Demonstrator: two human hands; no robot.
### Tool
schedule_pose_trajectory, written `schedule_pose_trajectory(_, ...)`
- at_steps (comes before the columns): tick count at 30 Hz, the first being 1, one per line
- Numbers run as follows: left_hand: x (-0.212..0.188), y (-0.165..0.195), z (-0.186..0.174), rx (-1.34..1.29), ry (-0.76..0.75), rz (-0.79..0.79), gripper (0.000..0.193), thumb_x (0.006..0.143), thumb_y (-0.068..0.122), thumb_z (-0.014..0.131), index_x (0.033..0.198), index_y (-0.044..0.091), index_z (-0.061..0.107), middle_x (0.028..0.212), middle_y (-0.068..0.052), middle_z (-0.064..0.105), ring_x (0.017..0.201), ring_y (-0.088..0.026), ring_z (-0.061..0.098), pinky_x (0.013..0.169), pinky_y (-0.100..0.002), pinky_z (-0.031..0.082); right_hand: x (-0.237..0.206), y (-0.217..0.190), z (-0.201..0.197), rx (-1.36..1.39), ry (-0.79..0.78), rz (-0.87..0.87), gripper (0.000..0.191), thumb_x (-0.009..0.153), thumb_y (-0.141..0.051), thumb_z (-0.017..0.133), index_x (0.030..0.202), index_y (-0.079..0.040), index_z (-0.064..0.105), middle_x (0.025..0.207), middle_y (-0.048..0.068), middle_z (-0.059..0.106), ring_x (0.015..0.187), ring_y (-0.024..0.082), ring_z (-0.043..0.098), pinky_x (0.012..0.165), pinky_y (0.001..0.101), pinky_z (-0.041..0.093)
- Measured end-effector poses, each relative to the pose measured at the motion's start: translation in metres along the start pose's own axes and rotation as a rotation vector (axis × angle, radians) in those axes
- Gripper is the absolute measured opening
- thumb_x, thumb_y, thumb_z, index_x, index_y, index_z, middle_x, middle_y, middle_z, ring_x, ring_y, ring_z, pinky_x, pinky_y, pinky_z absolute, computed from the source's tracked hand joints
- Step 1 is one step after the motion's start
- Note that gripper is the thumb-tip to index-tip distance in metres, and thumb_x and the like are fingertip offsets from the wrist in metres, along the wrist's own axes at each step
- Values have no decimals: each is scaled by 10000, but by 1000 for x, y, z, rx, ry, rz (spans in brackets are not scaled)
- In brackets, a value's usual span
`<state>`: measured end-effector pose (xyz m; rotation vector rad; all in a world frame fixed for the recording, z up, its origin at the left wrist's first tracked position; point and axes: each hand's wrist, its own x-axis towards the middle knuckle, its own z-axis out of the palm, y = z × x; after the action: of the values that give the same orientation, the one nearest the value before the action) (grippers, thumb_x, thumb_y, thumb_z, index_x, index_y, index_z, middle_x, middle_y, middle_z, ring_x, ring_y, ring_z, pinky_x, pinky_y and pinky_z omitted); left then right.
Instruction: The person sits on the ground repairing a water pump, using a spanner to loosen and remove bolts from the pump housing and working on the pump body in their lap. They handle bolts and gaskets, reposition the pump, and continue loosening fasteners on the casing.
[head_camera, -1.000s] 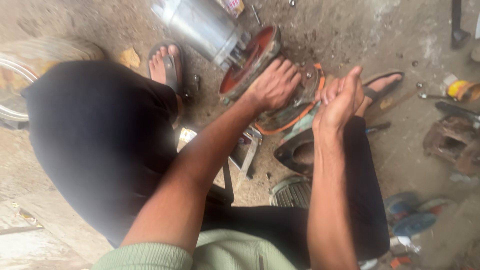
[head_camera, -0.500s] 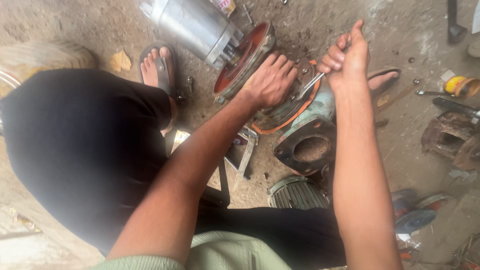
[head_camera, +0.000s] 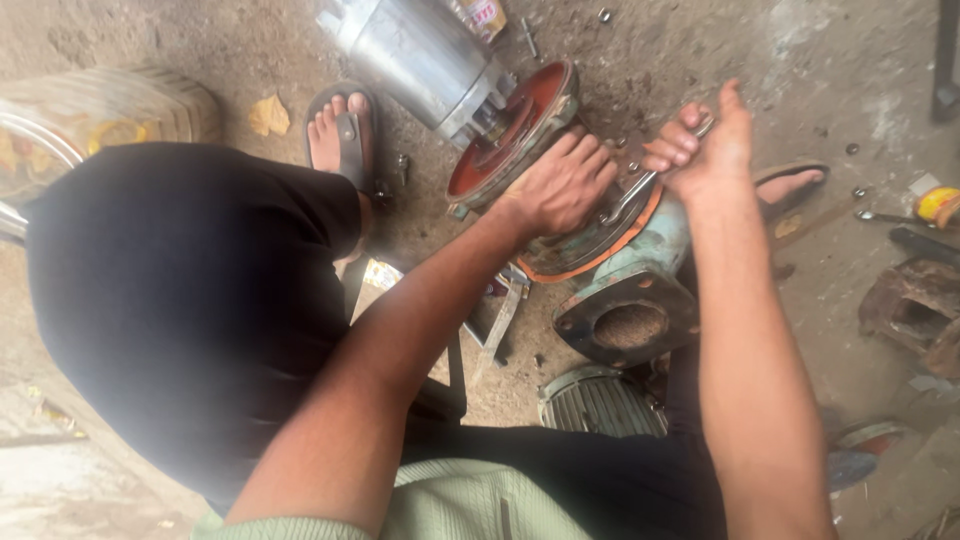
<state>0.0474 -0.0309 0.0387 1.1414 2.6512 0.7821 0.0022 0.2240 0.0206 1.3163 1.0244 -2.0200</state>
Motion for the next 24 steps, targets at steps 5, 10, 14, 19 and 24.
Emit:
schedule_pose_trajectory(5,-1,1,3,-4,193,25,320,833,277,583,1058,52,614,1069,-130,634,1073,-289,574,1050,-441,404,6,-1,0,24,90,5,445,1116,-436,400,764,-164,428,579,-1,315,504,175,287,522,375,297)
schedule_pose_trajectory(10,0,-1,-1,-54,90,11,309,834,279,590,1034,45,616,1030,-140,626,1066,-308,578,1050,-453,402,-1,6,17,-61,107,-66,387,1059,-406,417,732,-201,385,535,-28,270,442,142,220,452,353,235)
schedule_pose_trajectory(14,2,-4,-4,-61,70,25,305,819,272,590,1021,47,624,1009,-138,626,1044,-307,581,1010,-446,413,-32,12,29,-99,132,-191,364,1041,-433,397,756,-210,369,528,-25,273,431,140,219,456,356,262)
schedule_pose_trajectory(19,0,-4,-2,-63,24,17,257,865,245,595,1034,52,616,1055,-136,625,1072,-305,574,972,-434,419,-58,21,39,-50,23,-284,337,1070,-446,482,853,-200,407,588,-30,286,500,143,264,522,357,302)
schedule_pose_trajectory(24,0,-1,1,-122,-3,-6,387,848,278,609,1127,11,621,1122,-164,625,1124,-333,561,1031,-455,404,-49,-15,28,-18,20,-269,430,1100,-525,543,879,-166,457,620,-22,324,558,149,330,584,362,349)
